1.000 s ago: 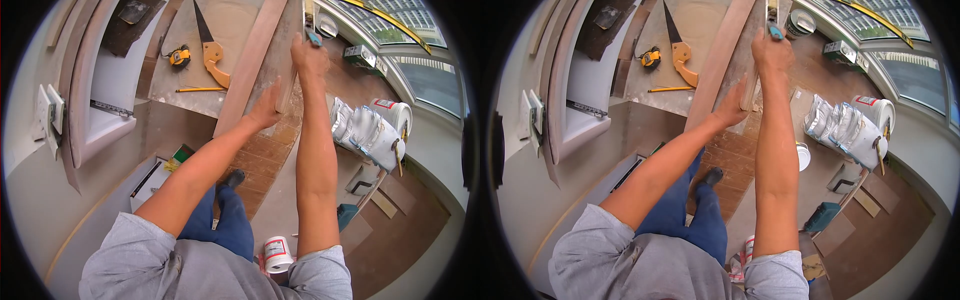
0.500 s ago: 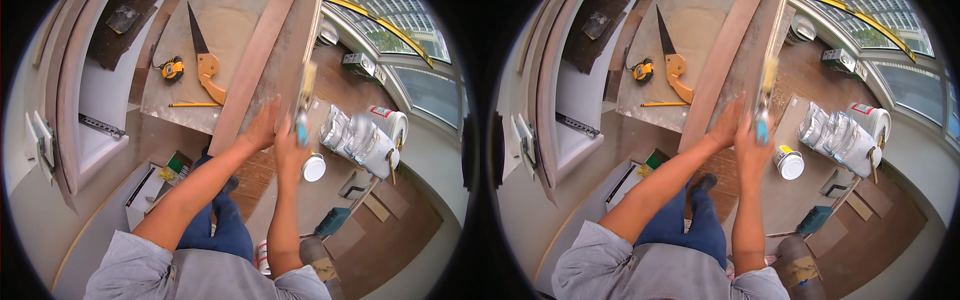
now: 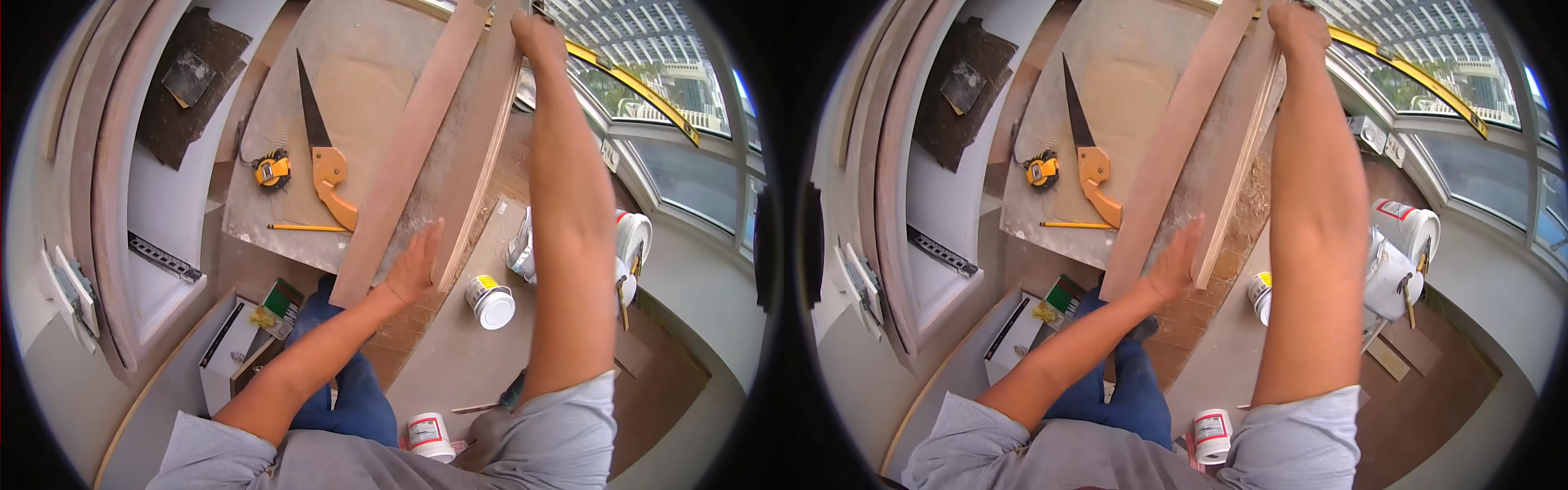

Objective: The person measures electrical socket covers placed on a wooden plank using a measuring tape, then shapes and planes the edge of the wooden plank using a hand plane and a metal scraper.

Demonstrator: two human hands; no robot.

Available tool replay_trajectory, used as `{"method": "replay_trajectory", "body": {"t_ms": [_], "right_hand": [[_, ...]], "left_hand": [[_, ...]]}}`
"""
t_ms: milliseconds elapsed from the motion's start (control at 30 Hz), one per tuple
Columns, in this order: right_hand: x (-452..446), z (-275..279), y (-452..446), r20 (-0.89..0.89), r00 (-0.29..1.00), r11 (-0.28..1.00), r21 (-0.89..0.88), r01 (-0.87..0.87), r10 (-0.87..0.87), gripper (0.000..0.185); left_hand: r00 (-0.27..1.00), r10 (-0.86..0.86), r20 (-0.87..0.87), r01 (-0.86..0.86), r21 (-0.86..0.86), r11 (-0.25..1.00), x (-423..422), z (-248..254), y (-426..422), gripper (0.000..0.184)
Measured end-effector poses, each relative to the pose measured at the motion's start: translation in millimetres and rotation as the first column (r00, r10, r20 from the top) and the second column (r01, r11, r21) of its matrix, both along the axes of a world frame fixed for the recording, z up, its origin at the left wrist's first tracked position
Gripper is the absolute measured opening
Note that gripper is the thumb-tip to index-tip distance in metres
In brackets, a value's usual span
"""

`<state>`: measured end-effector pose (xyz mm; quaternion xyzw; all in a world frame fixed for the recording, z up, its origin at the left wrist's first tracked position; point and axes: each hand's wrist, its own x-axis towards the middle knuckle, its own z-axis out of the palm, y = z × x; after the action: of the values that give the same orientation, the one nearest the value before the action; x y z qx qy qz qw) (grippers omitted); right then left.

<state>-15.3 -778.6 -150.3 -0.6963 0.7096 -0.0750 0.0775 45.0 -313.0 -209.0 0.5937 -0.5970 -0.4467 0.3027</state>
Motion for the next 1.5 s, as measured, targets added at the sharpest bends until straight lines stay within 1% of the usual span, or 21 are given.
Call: {"method": "replay_trajectory", "body": {"t_ms": [67,167,267,333,400,433,467,500,533,600,667,833,933,1000,1033,1133,1233,1300,1367,1400,1500], "right_hand": [[0,3,-3,-0.041,0.997,0.998,0.013,-0.057,0.058,0.073],[-4,0,42,-0.026,0.998,0.998,-0.007,0.064,-0.064,0.075],[-14,2,155,-0.050,0.997,0.998,0.015,0.055,-0.055,0.072],[-13,15,234,0.038,0.997,0.997,0.029,0.072,-0.074,0.064],[-14,27,328,0.164,0.978,0.978,-0.147,0.150,-0.126,0.041],[-18,32,371,0.208,0.964,0.983,-0.051,0.177,-0.163,0.036],[-20,37,414,0.164,0.960,0.974,0.040,0.222,-0.226,0.036],[-25,35,458,0.269,0.941,0.976,-0.018,0.219,-0.206,0.033],[-28,40,495,0.228,0.948,0.974,0.040,0.221,-0.224,0.027],[-37,37,561,0.309,0.938,0.983,-0.042,0.181,-0.160,0.024],[-42,36,590,0.244,0.947,0.977,0.018,0.212,-0.210,0.023],[-29,44,544,0.190,0.971,0.986,-0.057,0.156,-0.142,0.024],[-30,44,521,0.195,0.976,0.989,-0.098,0.114,-0.093,0.024],[-23,40,483,0.195,0.964,0.983,0.001,0.185,-0.181,0.025],[-15,53,441,0.224,0.914,0.925,0.258,0.280,-0.339,0.039],[-4,35,324,0.116,0.967,0.974,0.016,0.228,-0.228,0.043],[2,20,205,0.013,0.994,0.991,-0.077,0.107,-0.107,0.045],[5,19,152,0.024,0.989,0.989,-0.038,0.146,-0.145,0.052],[8,31,103,-0.103,0.993,0.998,0.019,0.064,-0.061,0.061],[9,30,73,-0.014,0.999,0.991,0.124,0.050,-0.049,0.079],[8,9,25,0.096,0.995,0.999,-0.008,0.043,-0.042,0.082]], "left_hand": [[1.000,0.001,0.019,0.000,-0.031,1.000,-2,-6,2,0.111],[0.997,-0.011,0.073,0.017,-0.081,0.997,-2,-20,4,0.110],[0.998,-0.051,0.048,0.053,-0.043,0.998,-3,-21,12,0.113],[0.997,-0.039,0.064,0.044,-0.085,0.995,-4,-21,13,0.114],[0.997,-0.012,0.077,0.025,-0.164,0.986,-8,-26,9,0.115],[0.998,0.010,0.060,0.005,-0.237,0.971,-9,-32,9,0.115],[0.999,0.027,0.040,-0.014,-0.306,0.952,-9,-36,12,0.115],[0.999,0.026,0.040,-0.012,-0.310,0.951,-11,-36,15,0.115],[0.999,0.017,0.036,-0.008,-0.254,0.967,-11,-33,14,0.113],[0.999,0.013,0.037,-0.005,-0.211,0.978,-7,-29,9,0.112],[0.997,0.009,0.073,0.006,-0.194,0.981,-8,-25,11,0.110],[1.000,0.023,0.019,-0.019,-0.162,0.987,-5,-23,10,0.108],[0.997,-0.029,0.071,0.039,-0.156,0.987,-8,-29,11,0.110],[0.999,0.027,0.030,-0.022,-0.150,0.988,-9,-31,9,0.114],[0.999,0.022,0.028,-0.018,-0.145,0.989,-7,-29,10,0.114],[1.000,-0.025,0.003,0.025,-0.183,0.983,0,-18,5,0.116],[0.995,-0.055,0.079,0.060,-0.057,0.997,2,-9,2,0.116],[0.999,-0.039,0.011,0.039,-0.026,0.999,4,-4,1,0.116],[0.999,-0.024,0.037,0.024,-0.008,1.000,-3,-11,3,0.117],[0.997,-0.034,0.066,0.033,0.021,0.999,-3,-15,4,0.118],[0.998,-0.044,0.040,0.042,0.030,0.999,0,-7,3,0.119]]}}
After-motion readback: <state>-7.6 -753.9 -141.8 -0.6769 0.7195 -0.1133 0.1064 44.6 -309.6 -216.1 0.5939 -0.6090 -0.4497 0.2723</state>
